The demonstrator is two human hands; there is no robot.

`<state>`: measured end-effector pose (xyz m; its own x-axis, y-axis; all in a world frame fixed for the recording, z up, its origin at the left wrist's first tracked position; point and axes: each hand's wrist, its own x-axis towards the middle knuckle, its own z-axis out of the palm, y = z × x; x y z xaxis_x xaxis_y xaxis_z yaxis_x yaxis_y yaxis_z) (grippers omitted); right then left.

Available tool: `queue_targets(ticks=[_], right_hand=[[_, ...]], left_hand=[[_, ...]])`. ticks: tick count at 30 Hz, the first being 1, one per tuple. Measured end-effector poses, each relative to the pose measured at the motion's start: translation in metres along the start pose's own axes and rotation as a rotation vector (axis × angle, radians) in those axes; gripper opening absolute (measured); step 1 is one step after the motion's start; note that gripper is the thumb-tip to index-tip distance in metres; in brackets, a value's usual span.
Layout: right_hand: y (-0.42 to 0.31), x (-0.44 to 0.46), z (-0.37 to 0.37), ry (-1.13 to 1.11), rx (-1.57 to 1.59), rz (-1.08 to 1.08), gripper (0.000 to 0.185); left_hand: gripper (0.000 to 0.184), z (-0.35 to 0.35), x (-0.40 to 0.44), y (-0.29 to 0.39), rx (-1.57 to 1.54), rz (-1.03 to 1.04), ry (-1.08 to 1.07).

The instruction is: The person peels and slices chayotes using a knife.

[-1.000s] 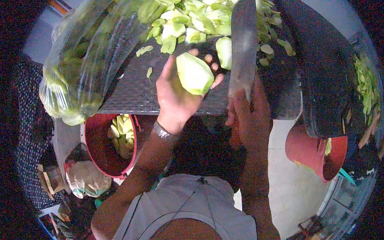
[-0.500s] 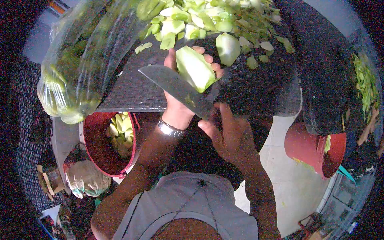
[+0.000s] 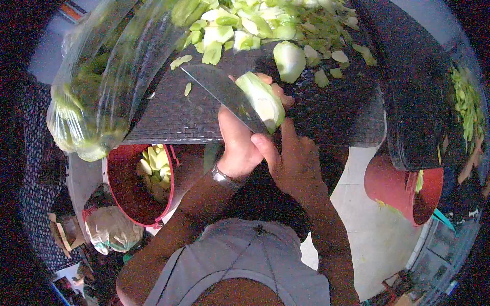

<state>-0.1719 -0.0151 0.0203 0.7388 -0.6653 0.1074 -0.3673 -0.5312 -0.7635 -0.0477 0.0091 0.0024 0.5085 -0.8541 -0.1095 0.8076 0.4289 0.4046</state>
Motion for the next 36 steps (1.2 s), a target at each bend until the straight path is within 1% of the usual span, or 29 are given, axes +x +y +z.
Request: queue_targets(ticks=[3, 6, 7, 8, 10, 11, 12, 14, 15, 17, 18, 20, 21, 22, 25, 26, 29, 30, 32, 33, 35, 36], right_hand=[[-0.003, 0.001, 0.003, 0.029, -0.030, 0.081, 0.064], [-0.008, 0.008, 0.005, 0.097, -0.129, 0.035, 0.074], [-0.010, 0.012, 0.006, 0.161, -0.083, -0.042, 0.073], [-0.012, 0.016, 0.008, 0.225, -0.036, -0.121, 0.072], [-0.012, 0.023, 0.008, 0.243, -0.079, -0.226, 0.070], [-0.010, 0.026, 0.006, 0.198, -0.169, -0.249, 0.068], [-0.008, 0.027, 0.005, 0.151, -0.257, -0.267, 0.067], [-0.015, 0.030, -0.001, 0.055, -0.174, -0.223, 0.063], [-0.019, 0.032, -0.005, 0.009, -0.133, -0.200, 0.061], [-0.024, 0.035, -0.017, -0.131, -0.077, -0.086, 0.065], [-0.025, 0.036, -0.020, -0.200, -0.049, -0.029, 0.067], [-0.022, 0.036, -0.009, -0.007, -0.108, -0.173, 0.069], [-0.024, 0.035, -0.006, 0.035, -0.102, -0.192, 0.068], [-0.026, 0.035, -0.003, 0.077, -0.097, -0.212, 0.067], [-0.032, 0.029, 0.001, 0.069, 0.000, -0.147, 0.062], [-0.031, 0.028, 0.004, 0.086, 0.019, -0.144, 0.063], [-0.033, 0.027, 0.005, 0.047, 0.026, -0.066, 0.062], [-0.033, 0.026, 0.005, 0.019, 0.021, -0.027, 0.062], [-0.027, 0.028, 0.008, 0.034, -0.005, -0.045, 0.066], [-0.024, 0.030, 0.010, 0.043, -0.019, -0.057, 0.069], [-0.022, 0.031, 0.012, 0.066, -0.021, -0.080, 0.068], [-0.021, 0.031, 0.012, 0.075, -0.022, -0.091, 0.067]], left_hand=[[0.043, 0.008, -0.001, 0.004, -0.034, 0.025, -0.002], [0.041, 0.019, -0.001, 0.010, -0.037, 0.080, 0.010], [0.041, 0.020, -0.001, 0.012, -0.028, 0.104, 0.018], [0.045, 0.019, 0.002, 0.013, 0.018, 0.141, 0.035], [0.050, 0.014, 0.008, 0.018, 0.183, 0.198, 0.082], [0.053, 0.011, 0.010, 0.021, 0.262, 0.226, 0.107], [0.055, 0.011, 0.011, 0.024, 0.237, 0.200, 0.097], [0.059, 0.011, 0.012, 0.030, 0.187, 0.148, 0.079], [0.059, 0.011, 0.014, 0.030, 0.215, 0.172, 0.100], [0.060, 0.010, 0.016, 0.030, 0.271, 0.220, 0.143], [0.058, 0.009, 0.016, 0.032, 0.291, 0.222, 0.128], [0.059, 0.010, 0.017, 0.028, 0.214, 0.243, 0.172], [0.060, 0.010, 0.017, 0.026, 0.176, 0.255, 0.193], [0.058, 0.011, 0.015, 0.026, 0.073, 0.244, 0.119], [0.055, 0.001, 0.021, 0.024, -0.040, 0.243, 0.044], [0.054, -0.003, 0.022, 0.023, -0.093, 0.240, -0.014], [0.052, -0.009, 0.021, 0.021, -0.038, 0.250, -0.090], [0.049, -0.006, 0.019, 0.019, -0.021, 0.259, -0.073], [0.042, 0.001, 0.014, 0.016, 0.013, 0.279, -0.043], [0.042, 0.004, 0.012, 0.015, 0.014, 0.286, -0.045], [0.042, 0.008, 0.009, 0.014, 0.017, 0.299, -0.050], [0.045, 0.009, 0.007, 0.011, 0.041, 0.299, -0.007]])
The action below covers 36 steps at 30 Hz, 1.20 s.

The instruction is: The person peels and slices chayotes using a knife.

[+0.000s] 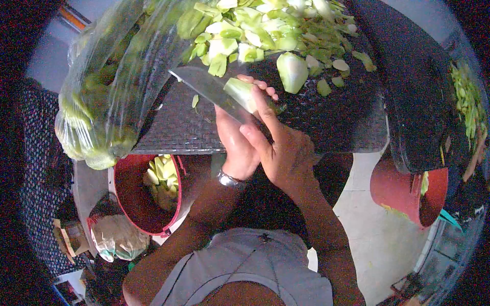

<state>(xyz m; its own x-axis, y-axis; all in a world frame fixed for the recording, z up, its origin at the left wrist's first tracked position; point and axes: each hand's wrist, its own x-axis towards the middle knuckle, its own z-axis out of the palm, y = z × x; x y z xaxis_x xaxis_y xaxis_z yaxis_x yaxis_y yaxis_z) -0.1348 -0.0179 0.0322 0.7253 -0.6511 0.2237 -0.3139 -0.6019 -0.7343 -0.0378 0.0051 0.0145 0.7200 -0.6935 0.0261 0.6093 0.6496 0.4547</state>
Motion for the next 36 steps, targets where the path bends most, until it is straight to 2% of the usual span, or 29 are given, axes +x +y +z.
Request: queue_targets(ticks=[3, 6, 9, 13, 14, 15, 17, 18, 22, 25, 26, 29, 32, 36], right_hand=[[-0.001, 0.001, -0.001, 0.007, 0.049, 0.019, 0.063], [-0.004, 0.004, -0.004, 0.012, 0.265, 0.063, 0.050], [-0.011, 0.013, -0.019, -0.104, 0.298, 0.161, 0.049], [0.005, 0.029, -0.034, -0.303, 0.515, 0.358, 0.060], [0.003, 0.035, -0.043, -0.360, 0.588, 0.430, 0.061], [0.004, 0.039, -0.050, -0.416, 0.659, 0.503, 0.063], [0.018, 0.038, -0.043, -0.311, 0.621, 0.487, 0.057], [0.013, 0.036, -0.041, -0.264, 0.623, 0.440, 0.054], [0.009, 0.021, -0.035, -0.119, 0.555, 0.386, 0.043], [-0.003, 0.012, -0.051, -0.145, 0.443, 0.484, 0.039], [-0.002, 0.008, -0.054, -0.192, 0.455, 0.495, 0.039], [-0.001, -0.002, -0.057, -0.289, 0.493, 0.537, 0.038], [-0.002, -0.007, -0.052, -0.282, 0.542, 0.553, 0.037], [0.003, -0.013, -0.048, -0.280, 0.542, 0.540, 0.035]], left_hand=[[0.054, 0.003, -0.001, -0.001, 0.110, -0.015, 0.083], [0.067, 0.006, 0.005, 0.006, 0.297, -0.004, 0.171], [0.068, 0.005, 0.013, 0.016, 0.516, 0.084, 0.115], [0.062, 0.001, 0.025, 0.026, 0.495, 0.038, 0.166], [0.059, -0.003, 0.031, 0.026, 0.418, -0.024, 0.252], [0.058, 0.002, 0.033, 0.031, 0.247, -0.100, 0.252], [0.055, -0.015, 0.042, 0.040, -0.004, -0.295, 0.014], [0.054, -0.017, 0.047, 0.045, -0.023, -0.387, 0.009], [0.055, -0.011, 0.046, 0.051, 0.070, -0.414, 0.077], [0.058, -0.016, 0.051, 0.049, 0.084, -0.390, 0.040], [0.053, -0.017, 0.049, 0.052, 0.069, -0.408, -0.027], [0.045, 0.003, 0.044, 0.054, 0.252, -0.243, 0.220], [0.031, 0.004, 0.040, 0.053, 0.215, -0.225, 0.185], [0.032, 0.004, 0.039, 0.052, 0.267, -0.230, 0.212]])
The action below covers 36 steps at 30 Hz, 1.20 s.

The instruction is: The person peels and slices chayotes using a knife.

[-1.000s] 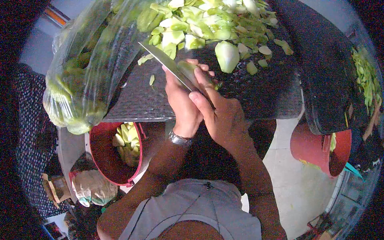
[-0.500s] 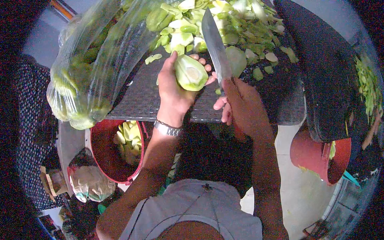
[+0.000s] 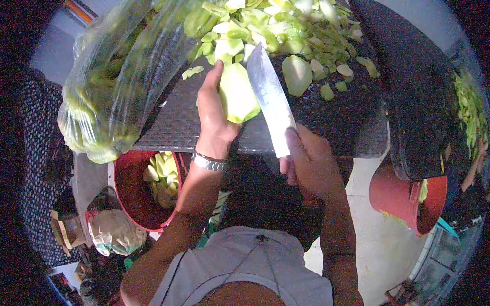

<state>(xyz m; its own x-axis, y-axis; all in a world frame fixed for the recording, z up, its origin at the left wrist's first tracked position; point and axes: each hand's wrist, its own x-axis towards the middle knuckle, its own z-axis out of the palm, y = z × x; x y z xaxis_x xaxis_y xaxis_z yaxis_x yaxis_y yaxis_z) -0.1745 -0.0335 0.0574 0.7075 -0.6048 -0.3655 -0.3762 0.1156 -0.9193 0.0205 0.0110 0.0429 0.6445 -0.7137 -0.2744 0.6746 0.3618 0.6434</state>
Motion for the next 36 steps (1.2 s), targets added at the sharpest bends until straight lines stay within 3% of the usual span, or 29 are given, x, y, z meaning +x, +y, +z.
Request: queue_targets(ticks=[5, 8, 13, 18, 24, 30, 33, 36], right_hand=[[0.004, 0.003, 0.010, -0.039, 0.004, 0.016, 0.032], [0.015, 0.011, 0.018, 0.022, -0.008, -0.132, 0.033], [0.011, 0.014, 0.018, -0.047, 0.131, -0.066, 0.037], [0.013, 0.012, 0.022, -0.083, 0.122, 0.031, 0.039], [0.010, 0.021, 0.020, -0.147, 0.198, -0.038, 0.044], [-0.004, 0.034, 0.020, -0.226, 0.343, 0.042, 0.050], [-0.013, 0.036, 0.034, -0.016, 0.091, -0.093, 0.049], [-0.033, 0.034, 0.031, -0.006, 0.255, -0.023, 0.048]], left_hand=[[0.034, -0.002, -0.003, -0.013, 0.005, -0.057, -0.054], [0.040, -0.003, -0.010, -0.025, 0.072, -0.061, -0.055], [0.055, -0.006, -0.008, -0.039, 0.086, -0.097, -0.093], [0.057, -0.001, -0.007, -0.029, 0.063, -0.121, -0.125], [0.061, 0.003, -0.010, -0.030, 0.028, -0.169, -0.133], [0.059, 0.000, 0.002, -0.019, 0.052, -0.092, -0.111], [0.056, 0.005, 0.007, -0.011, -0.018, -0.001, 0.022], [0.059, -0.007, 0.013, -0.003, -0.168, -0.053, -0.010]])
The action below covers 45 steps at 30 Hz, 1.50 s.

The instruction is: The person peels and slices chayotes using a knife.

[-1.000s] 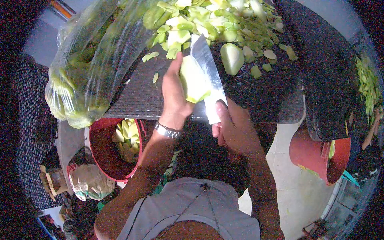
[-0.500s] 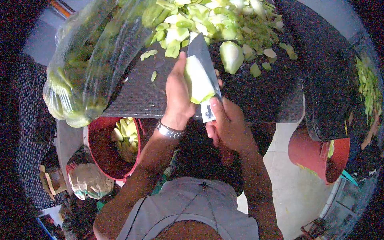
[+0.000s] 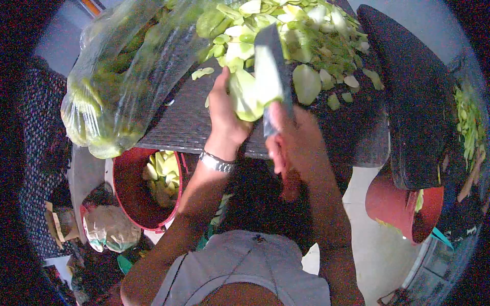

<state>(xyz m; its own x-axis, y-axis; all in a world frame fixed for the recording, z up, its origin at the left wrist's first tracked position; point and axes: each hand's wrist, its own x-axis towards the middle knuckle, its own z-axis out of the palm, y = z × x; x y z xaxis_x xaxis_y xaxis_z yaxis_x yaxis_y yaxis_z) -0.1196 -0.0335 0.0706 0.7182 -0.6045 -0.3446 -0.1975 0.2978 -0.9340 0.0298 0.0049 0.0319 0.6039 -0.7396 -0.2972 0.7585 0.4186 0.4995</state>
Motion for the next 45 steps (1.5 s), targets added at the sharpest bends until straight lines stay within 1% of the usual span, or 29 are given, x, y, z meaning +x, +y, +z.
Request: queue_targets(ticks=[1, 3, 4, 5, 6, 8, 10, 13, 15, 17, 18, 20, 21, 23, 25, 28, 31, 34, 40, 45], right_hand=[[-0.009, 0.002, -0.003, 0.052, -0.038, -0.046, 0.046], [-0.030, 0.021, -0.018, 0.156, -0.112, -0.143, 0.043], [-0.035, 0.045, -0.027, 0.374, -0.463, -0.424, 0.049], [-0.041, 0.063, -0.034, 0.484, -0.754, -0.552, 0.052], [-0.048, 0.081, -0.042, 0.647, -1.043, -0.662, 0.055], [-0.065, 0.091, -0.055, 0.750, -1.496, -0.553, 0.053], [-0.065, 0.088, -0.064, 0.694, -1.494, -0.657, 0.049], [-0.047, 0.087, -0.079, 0.673, -1.447, -0.902, 0.044], [-0.032, 0.070, -0.078, 0.537, -1.154, -0.719, 0.039], [-0.028, 0.019, -0.050, 0.258, -0.610, -0.195, 0.034], [-0.003, 0.011, -0.058, 0.148, -0.649, -0.297, 0.029], [0.025, -0.012, -0.062, 0.048, -0.653, -0.298, 0.025], [0.026, -0.030, -0.053, 0.060, -0.616, -0.193, 0.026], [0.028, -0.047, -0.043, 0.060, -0.534, -0.073, 0.024], [0.030, -0.053, -0.041, 0.041, -0.443, -0.041, 0.021], [0.027, -0.058, -0.042, 0.019, -0.468, 0.056, 0.027], [0.030, -0.059, -0.041, 0.037, -0.504, 0.045, 0.026], [0.029, -0.061, -0.039, 0.040, -0.528, 0.067, 0.025], [0.037, -0.071, -0.038, 0.106, -0.527, 0.019, 0.025], [0.032, -0.072, -0.039, 0.065, -0.527, 0.063, 0.026]], left_hand=[[0.064, -0.006, 0.000, 0.004, -0.044, -0.090, -0.087], [0.056, -0.024, 0.005, 0.004, -0.061, -0.204, -0.264], [0.057, -0.024, 0.002, 0.006, -0.067, -0.209, -0.268], [0.059, -0.021, -0.001, 0.008, -0.073, -0.215, -0.273], [0.060, -0.020, -0.004, 0.009, -0.080, -0.225, -0.278], [0.060, -0.025, -0.004, 0.009, -0.079, -0.220, -0.314], [0.060, -0.026, -0.003, 0.011, -0.063, -0.208, -0.328], [0.061, -0.026, -0.002, 0.010, -0.044, -0.178, -0.285], [0.061, -0.021, -0.001, 0.009, -0.044, -0.169, -0.236], [0.061, -0.021, -0.004, 0.010, -0.010, -0.167, -0.265], [0.060, -0.020, -0.004, 0.010, 0.006, -0.166, -0.281], [0.061, -0.010, -0.006, 0.013, 0.090, -0.067, -0.187], [0.062, -0.008, -0.007, 0.013, 0.132, -0.022, -0.135], [0.058, -0.008, -0.004, 0.012, 0.121, 0.031, -0.125], [0.056, -0.002, -0.005, 0.012, 0.134, 0.056, -0.095], [0.054, -0.001, -0.005, 0.010, 0.191, 0.061, -0.106], [0.048, -0.003, -0.006, 0.009, 0.206, 0.053, -0.151], [0.048, -0.008, -0.003, 0.007, 0.285, 0.088, -0.146], [0.047, -0.002, -0.011, 0.008, 0.378, 0.105, -0.130], [0.047, -0.001, -0.011, 0.005, 0.345, 0.089, -0.147]])
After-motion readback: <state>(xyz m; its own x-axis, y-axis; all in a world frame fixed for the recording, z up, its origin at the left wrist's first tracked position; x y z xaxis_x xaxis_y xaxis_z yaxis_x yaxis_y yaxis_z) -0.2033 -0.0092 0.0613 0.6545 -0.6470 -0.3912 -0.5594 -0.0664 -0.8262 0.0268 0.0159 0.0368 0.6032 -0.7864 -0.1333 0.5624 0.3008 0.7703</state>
